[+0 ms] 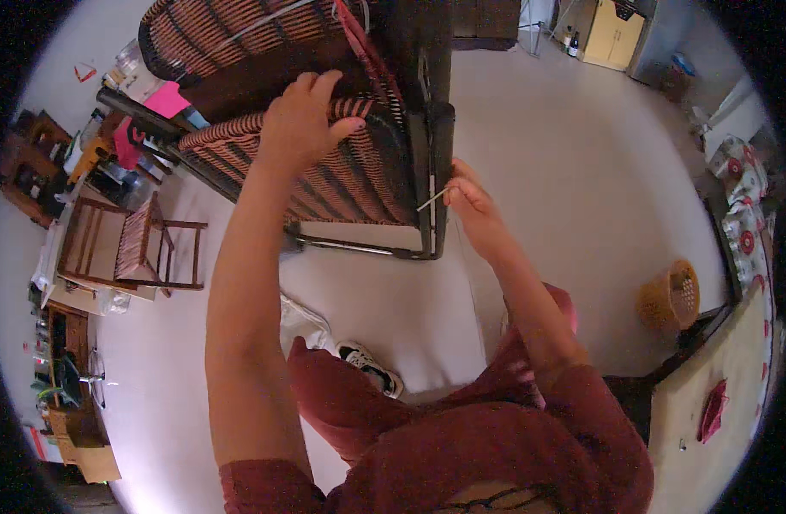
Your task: Repairing a folding chair by inserting a metal pin into the frame.
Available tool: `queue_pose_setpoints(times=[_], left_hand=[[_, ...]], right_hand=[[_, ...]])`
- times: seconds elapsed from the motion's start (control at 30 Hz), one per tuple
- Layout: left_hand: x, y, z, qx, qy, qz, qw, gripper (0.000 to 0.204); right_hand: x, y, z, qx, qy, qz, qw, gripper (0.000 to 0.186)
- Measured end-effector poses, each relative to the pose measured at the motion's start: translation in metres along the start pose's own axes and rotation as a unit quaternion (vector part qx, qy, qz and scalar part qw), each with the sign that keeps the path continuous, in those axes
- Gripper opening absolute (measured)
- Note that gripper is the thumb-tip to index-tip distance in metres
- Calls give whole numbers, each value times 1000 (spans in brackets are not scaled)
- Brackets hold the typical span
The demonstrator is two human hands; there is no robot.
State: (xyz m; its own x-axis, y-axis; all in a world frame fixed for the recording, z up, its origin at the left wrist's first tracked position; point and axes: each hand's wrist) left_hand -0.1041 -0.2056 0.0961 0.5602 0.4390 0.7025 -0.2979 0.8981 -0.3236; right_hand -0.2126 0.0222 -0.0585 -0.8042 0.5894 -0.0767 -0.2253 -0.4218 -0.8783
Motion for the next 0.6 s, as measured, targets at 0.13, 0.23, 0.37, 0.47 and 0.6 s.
queue_pose_setpoints(times=[0.13, 0.23, 0.37, 0.47, 0.6], left_hand=[[-15, -8, 0, -15, 73, 1, 997, 62], [-27, -10, 3, -15, 100, -16, 995, 59], [-41, -7, 5, 4, 117, -10, 993, 54], [-40, -6, 1, 21, 79, -15, 996, 52], [-29, -5, -4, -1, 112, -4, 994, 53]], right_hand=[[-7, 3, -1, 37, 30, 19, 999, 22], [-5, 6, 4, 33, -4, 37, 999, 23], [-3, 12, 9, 35, 4, 19, 999, 24], [-4, 14, 11, 32, 53, 40, 997, 24], [-6, 15, 13, 65, 39, 20, 997, 23]])
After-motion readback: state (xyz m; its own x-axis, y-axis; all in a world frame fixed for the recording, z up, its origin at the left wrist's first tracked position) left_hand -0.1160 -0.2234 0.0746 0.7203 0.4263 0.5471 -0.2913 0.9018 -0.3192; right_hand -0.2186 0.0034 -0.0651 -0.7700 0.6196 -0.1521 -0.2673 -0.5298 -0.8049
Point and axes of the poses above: each hand's wrist, its own z-axis towards the middle knuckle, its own x-axis out of the back of the hand, y = z × x, and after that the axes turned 12 degrees about z, right-handed
